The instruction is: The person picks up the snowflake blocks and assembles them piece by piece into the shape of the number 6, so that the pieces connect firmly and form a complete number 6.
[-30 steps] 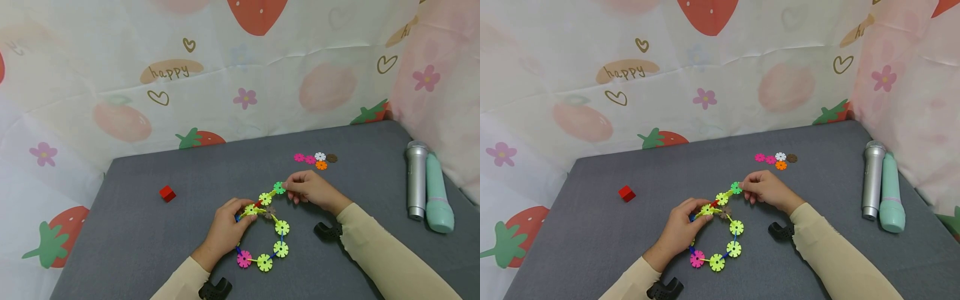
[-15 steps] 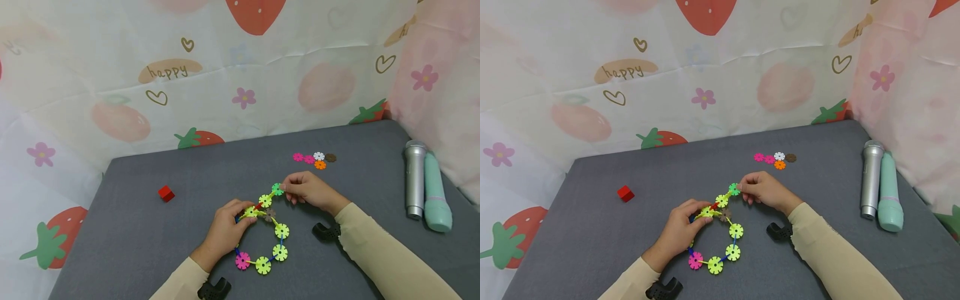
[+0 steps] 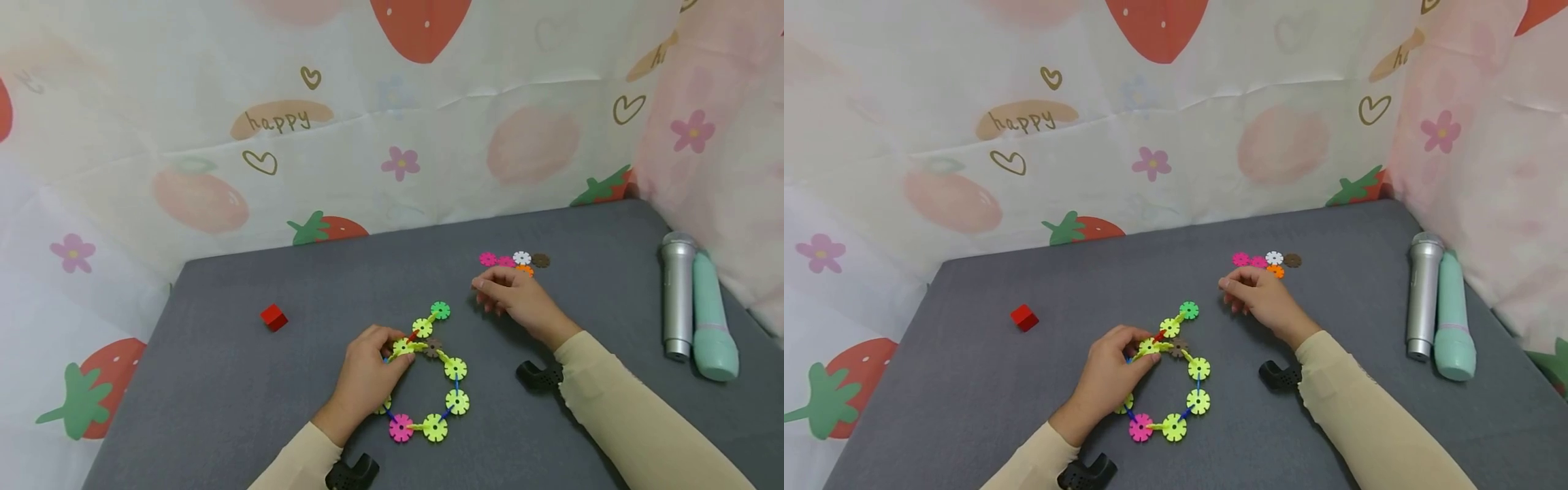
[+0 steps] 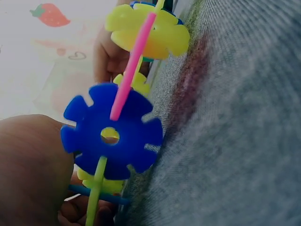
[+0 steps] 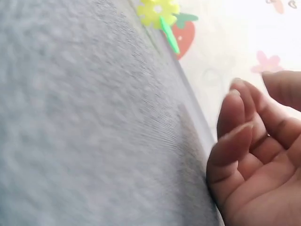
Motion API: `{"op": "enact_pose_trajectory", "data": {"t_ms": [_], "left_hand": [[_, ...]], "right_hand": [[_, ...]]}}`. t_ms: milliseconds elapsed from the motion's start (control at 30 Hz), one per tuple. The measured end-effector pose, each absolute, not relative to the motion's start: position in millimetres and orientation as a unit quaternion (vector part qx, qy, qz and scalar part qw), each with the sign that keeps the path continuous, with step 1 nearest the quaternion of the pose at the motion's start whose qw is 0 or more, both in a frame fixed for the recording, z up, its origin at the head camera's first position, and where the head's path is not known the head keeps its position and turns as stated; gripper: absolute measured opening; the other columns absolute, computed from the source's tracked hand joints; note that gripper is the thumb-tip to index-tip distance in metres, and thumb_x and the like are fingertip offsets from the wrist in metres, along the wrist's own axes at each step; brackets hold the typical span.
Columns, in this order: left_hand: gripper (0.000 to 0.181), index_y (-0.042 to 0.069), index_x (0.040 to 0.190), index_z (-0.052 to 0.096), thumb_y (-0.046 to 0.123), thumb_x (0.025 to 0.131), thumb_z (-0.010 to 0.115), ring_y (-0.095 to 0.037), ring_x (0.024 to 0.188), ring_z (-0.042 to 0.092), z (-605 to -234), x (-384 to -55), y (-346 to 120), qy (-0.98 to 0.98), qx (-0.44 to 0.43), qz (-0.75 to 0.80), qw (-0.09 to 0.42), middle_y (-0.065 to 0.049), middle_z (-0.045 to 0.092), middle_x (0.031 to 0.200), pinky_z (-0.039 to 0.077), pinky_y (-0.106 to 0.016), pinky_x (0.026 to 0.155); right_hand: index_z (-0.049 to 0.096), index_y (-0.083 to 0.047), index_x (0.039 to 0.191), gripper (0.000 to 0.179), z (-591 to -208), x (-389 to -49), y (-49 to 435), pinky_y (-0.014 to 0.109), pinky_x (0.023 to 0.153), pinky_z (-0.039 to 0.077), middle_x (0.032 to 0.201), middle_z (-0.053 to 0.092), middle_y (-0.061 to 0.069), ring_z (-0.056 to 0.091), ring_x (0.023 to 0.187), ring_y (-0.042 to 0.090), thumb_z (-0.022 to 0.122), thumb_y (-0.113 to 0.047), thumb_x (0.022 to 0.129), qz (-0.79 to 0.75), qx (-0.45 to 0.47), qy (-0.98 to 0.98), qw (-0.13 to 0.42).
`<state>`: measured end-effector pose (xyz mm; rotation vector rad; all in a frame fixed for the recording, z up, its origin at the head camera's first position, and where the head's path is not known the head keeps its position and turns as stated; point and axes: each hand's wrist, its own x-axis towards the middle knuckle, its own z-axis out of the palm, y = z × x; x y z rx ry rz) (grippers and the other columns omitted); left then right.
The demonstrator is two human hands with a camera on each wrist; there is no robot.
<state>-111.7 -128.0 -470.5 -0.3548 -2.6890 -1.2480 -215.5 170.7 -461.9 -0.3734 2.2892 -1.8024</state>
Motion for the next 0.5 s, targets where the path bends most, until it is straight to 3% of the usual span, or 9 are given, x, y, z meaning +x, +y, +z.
{"op": "enact_pose_trajectory", "data": {"t_ms": [133, 300, 500], "left_hand": [[0.019, 0.008, 0.101, 0.075, 0.012, 0.09, 0.091, -0.013, 0.078, 0.056, -467.3, -110.4, -128.5, -0.907, -0.096, -0.406, 0.064, 0.003, 0.06, 0.09, 0.052, -0.035, 0.07], [0.034, 0.012, 0.085, 0.059, 0.017, 0.09, 0.093, -0.012, 0.071, 0.05, -463.1, -108.4, -129.1, -0.919, -0.089, -0.382, 0.035, 0.003, 0.051, 0.081, 0.046, -0.033, 0.064], [0.045, 0.013, 0.079, 0.052, 0.027, 0.091, 0.093, -0.013, 0.065, 0.046, -459.1, -107.8, -128.5, -0.931, -0.086, -0.354, 0.007, 0.002, 0.046, 0.076, 0.039, -0.031, 0.057]], "right_hand": [[0.069, 0.007, 0.118, 0.04, -458.0, -216.9, 178.3, 0.035, 0.069, 0.052, 0.098, 0.068, 0.017, 0.062, 0.084, 0.029, 0.069, -0.032, 0.111, -0.621, -0.115, 0.773, 0.064], [0.065, 0.01, 0.125, 0.045, -449.9, -218.2, 188.9, 0.036, 0.075, 0.055, 0.102, 0.068, 0.016, 0.065, 0.089, 0.028, 0.068, -0.033, 0.111, -0.655, -0.104, 0.748, 0.03], [0.07, -0.003, 0.126, 0.035, -440.8, -217.7, 204.3, 0.034, 0.083, 0.054, 0.112, 0.068, 0.014, 0.065, 0.098, 0.027, 0.068, -0.035, 0.112, -0.665, -0.085, 0.742, -0.007]]}}
